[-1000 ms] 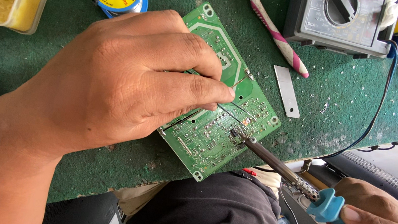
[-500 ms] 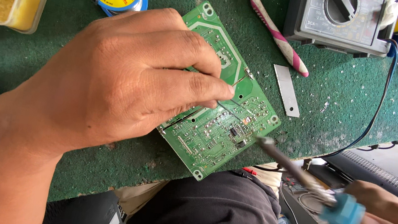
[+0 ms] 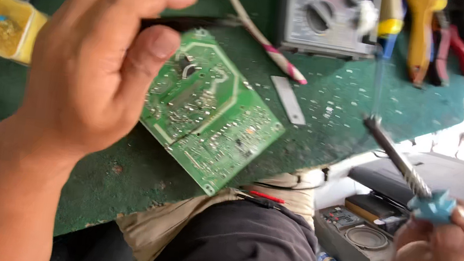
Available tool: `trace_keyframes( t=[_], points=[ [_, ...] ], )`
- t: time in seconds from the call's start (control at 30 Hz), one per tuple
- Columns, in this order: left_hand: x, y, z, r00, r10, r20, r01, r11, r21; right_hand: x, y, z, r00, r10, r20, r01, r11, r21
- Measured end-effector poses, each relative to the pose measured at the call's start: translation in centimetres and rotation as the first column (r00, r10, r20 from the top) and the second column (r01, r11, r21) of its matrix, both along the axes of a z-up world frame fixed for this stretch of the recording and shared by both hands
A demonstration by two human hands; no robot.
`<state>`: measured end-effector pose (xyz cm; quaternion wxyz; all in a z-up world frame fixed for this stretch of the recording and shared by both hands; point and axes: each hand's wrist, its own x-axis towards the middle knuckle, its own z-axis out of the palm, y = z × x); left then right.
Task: The person solders a green circuit board using a soldering iron and solder wire. They apply solder to various points on the board, use tweezers to position small components, and repeatedly reflow solder joints. The work is performed on a green workbench with tools and parts nearby.
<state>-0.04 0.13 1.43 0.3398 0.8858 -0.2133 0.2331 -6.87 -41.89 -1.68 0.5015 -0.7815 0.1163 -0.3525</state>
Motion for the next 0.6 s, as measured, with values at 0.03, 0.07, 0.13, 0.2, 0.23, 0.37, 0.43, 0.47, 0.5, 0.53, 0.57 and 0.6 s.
trace_keyframes(
  t=[0.03, 0.07, 0.13, 0.2, 0.23, 0.37, 0.43, 0.47, 0.5, 0.53, 0.57, 0.6],
  points=[
    [0.0, -0.1, 0.2, 0.999, -0.017, -0.028, 0.016, 0.999, -0.043, -0.5, -0.4, 0.1, 0.995, -0.009, 0.097, 0.035, 0.961, -0.275],
    [-0.2, 0.1, 0.6, 0.999, -0.013, -0.053, 0.010, 0.997, -0.072, -0.4, -0.5, -0.1, 0.982, 0.025, 0.187, 0.076, 0.854, -0.515],
    [-0.1, 0.5, 0.6, 1.000, 0.006, 0.007, -0.006, 1.000, -0.027, 0.8, -1.0, -0.5, 0.976, 0.137, 0.168, -0.143, 0.989, 0.025],
    [0.0, 0.5, 0.6, 0.997, -0.001, 0.073, 0.000, 1.000, 0.010, 0.7, -1.1, -0.2, 0.948, 0.231, 0.220, -0.316, 0.779, 0.542],
    [0.1, 0.4, 0.6, 0.989, 0.053, 0.137, -0.061, 0.996, 0.059, 0.4, -0.8, 0.3, 0.917, 0.342, 0.202, -0.386, 0.645, 0.660],
    [-1.3, 0.3, 2.8, 0.967, 0.197, 0.160, -0.203, 0.979, 0.021, -0.4, -0.8, 0.3, 0.842, 0.512, 0.170, -0.401, 0.381, 0.833],
    [-4.2, -0.5, 4.0, 0.961, 0.244, 0.128, -0.253, 0.965, 0.063, -1.3, -1.7, -0.5, 0.790, 0.559, 0.253, -0.459, 0.266, 0.848],
    [-5.9, -0.9, 4.2, 0.950, 0.303, 0.070, -0.309, 0.947, 0.091, -1.8, -2.3, -0.9, 0.732, 0.609, 0.306, -0.492, 0.161, 0.856],
    [-7.3, -1.2, 3.9, 0.949, 0.304, 0.078, -0.311, 0.946, 0.094, -1.7, -2.5, -1.1, 0.729, 0.608, 0.315, -0.499, 0.156, 0.853],
    [-9.3, -1.6, 3.3, 0.929, 0.370, 0.018, -0.369, 0.919, 0.137, -2.3, -2.8, -1.4, 0.683, 0.640, 0.351, -0.565, 0.158, 0.810],
    [-11.4, -1.8, 2.7, 0.899, 0.435, -0.040, -0.422, 0.888, 0.184, -2.9, -2.9, -1.8, 0.633, 0.672, 0.384, -0.628, 0.157, 0.762],
    [-12.7, -2.0, 1.9, 0.893, 0.447, -0.061, -0.428, 0.882, 0.199, -3.6, -2.9, -2.3, 0.635, 0.678, 0.370, -0.610, 0.146, 0.779]
  ],
)
